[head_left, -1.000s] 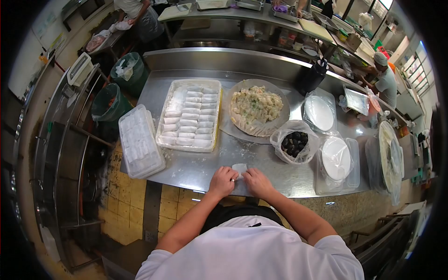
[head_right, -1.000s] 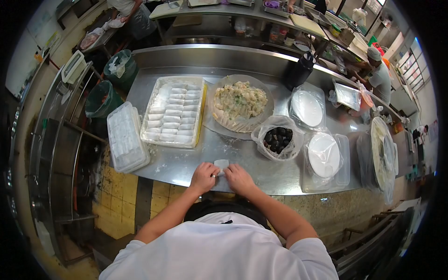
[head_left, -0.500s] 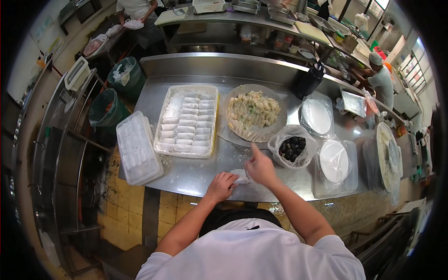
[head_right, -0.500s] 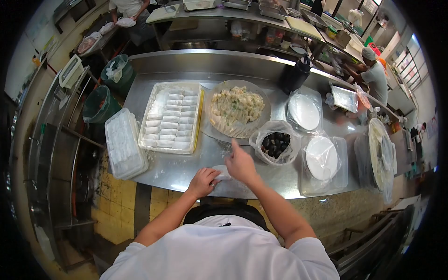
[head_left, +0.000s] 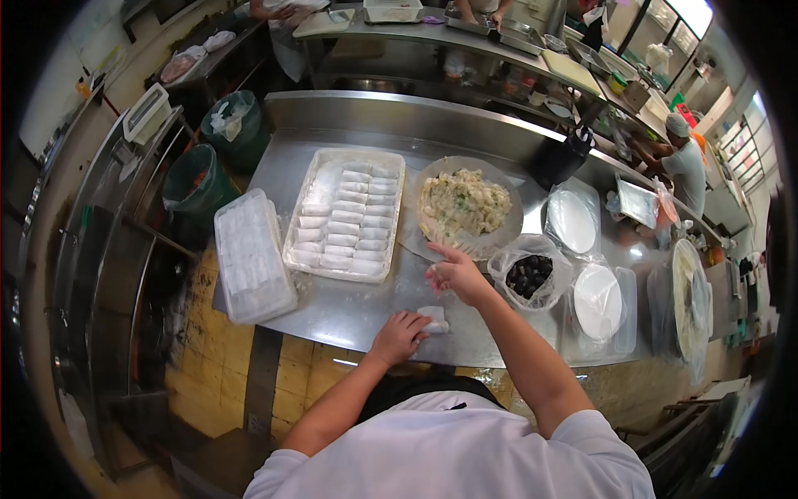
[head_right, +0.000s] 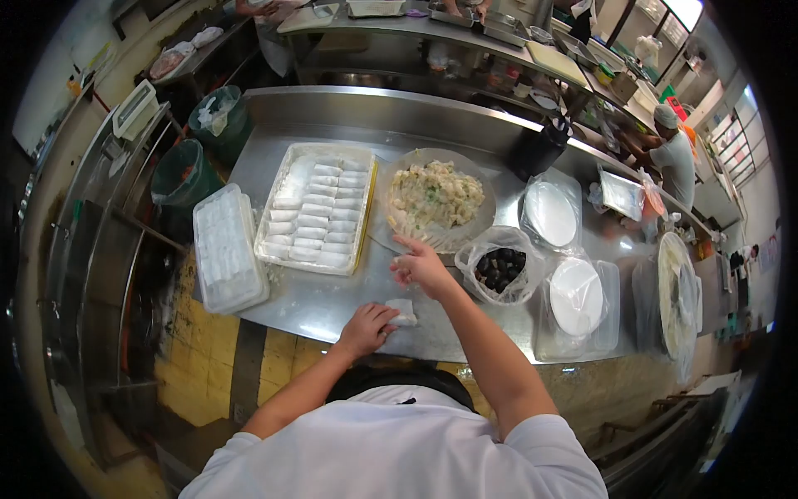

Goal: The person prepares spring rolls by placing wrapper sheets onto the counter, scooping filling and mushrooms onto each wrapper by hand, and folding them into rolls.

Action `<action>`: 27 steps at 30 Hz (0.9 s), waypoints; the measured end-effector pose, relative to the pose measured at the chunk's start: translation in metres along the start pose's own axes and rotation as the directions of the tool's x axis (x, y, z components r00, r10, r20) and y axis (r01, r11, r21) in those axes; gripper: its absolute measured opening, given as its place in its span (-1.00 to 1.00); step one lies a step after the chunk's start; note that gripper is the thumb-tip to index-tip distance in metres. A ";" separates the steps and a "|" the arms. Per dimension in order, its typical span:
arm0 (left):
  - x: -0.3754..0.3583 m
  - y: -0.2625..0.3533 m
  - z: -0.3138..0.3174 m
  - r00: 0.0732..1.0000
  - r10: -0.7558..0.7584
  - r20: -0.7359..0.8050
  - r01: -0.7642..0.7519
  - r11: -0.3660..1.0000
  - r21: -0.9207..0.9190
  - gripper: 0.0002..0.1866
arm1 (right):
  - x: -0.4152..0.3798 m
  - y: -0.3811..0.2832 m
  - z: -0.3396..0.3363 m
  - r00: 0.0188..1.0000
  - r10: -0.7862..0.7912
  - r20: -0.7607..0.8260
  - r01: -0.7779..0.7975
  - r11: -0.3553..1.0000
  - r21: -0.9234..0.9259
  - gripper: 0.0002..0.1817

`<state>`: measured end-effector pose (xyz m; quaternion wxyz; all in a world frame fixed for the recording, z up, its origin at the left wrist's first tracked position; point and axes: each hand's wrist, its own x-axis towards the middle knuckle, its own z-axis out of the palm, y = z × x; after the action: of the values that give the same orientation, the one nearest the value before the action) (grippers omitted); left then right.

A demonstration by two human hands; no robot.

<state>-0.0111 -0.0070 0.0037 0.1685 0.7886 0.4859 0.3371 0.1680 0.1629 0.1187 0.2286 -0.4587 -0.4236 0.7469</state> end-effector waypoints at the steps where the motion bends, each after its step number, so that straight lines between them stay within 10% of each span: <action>1: 0.001 0.002 -0.002 1.000 0.002 -0.010 -0.001 1.000 0.004 -0.52 | -0.003 0.012 -0.008 0.997 -0.062 0.035 0.067 0.979 -0.192 -0.18; 3: 0.002 0.003 -0.004 1.000 0.008 -0.029 -0.008 1.000 0.009 -0.52 | -0.008 0.037 -0.022 0.977 -0.161 0.142 0.212 0.819 -0.533 -0.15; 5: 0.003 0.001 -0.003 0.999 0.020 -0.046 -0.020 1.000 0.009 -0.52 | -0.033 0.040 -0.022 0.897 -0.317 0.308 0.389 0.235 -0.891 -0.13; 6: 0.002 0.001 -0.002 0.999 0.016 -0.042 -0.015 1.000 0.013 -0.52 | -0.043 0.042 -0.022 0.842 -0.340 0.419 0.401 -0.124 -0.907 -0.12; 10: 0.003 0.001 0.000 0.999 0.010 -0.042 -0.009 1.000 0.020 -0.52 | -0.055 0.059 -0.033 0.801 -0.178 0.572 0.395 -0.560 -0.728 -0.19; 15: 0.004 0.003 -0.003 0.998 0.008 -0.065 -0.008 1.000 0.009 -0.54 | -0.048 0.093 -0.049 0.744 -0.140 0.653 0.370 -0.727 -0.578 -0.28; 21: 0.006 0.002 -0.002 0.999 -0.019 -0.046 0.018 1.000 -0.007 -0.58 | -0.087 0.084 -0.061 0.839 -0.206 0.504 0.291 -0.612 -0.735 -0.28; 25: 0.008 -0.002 0.002 0.999 -0.038 -0.022 0.038 0.999 -0.024 -0.60 | -0.091 0.103 -0.024 0.812 -0.364 0.457 0.479 -0.032 -0.877 -0.35; 27: 0.011 -0.002 0.000 0.997 -0.067 0.023 0.068 0.997 -0.024 -0.60 | -0.089 0.109 -0.005 0.766 -0.480 0.427 0.449 -0.076 -0.890 -0.44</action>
<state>-0.0092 0.0035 0.0063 0.1948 0.7733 0.5062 0.3283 0.2201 0.0415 0.0693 0.1182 -0.3243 -0.9266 0.1489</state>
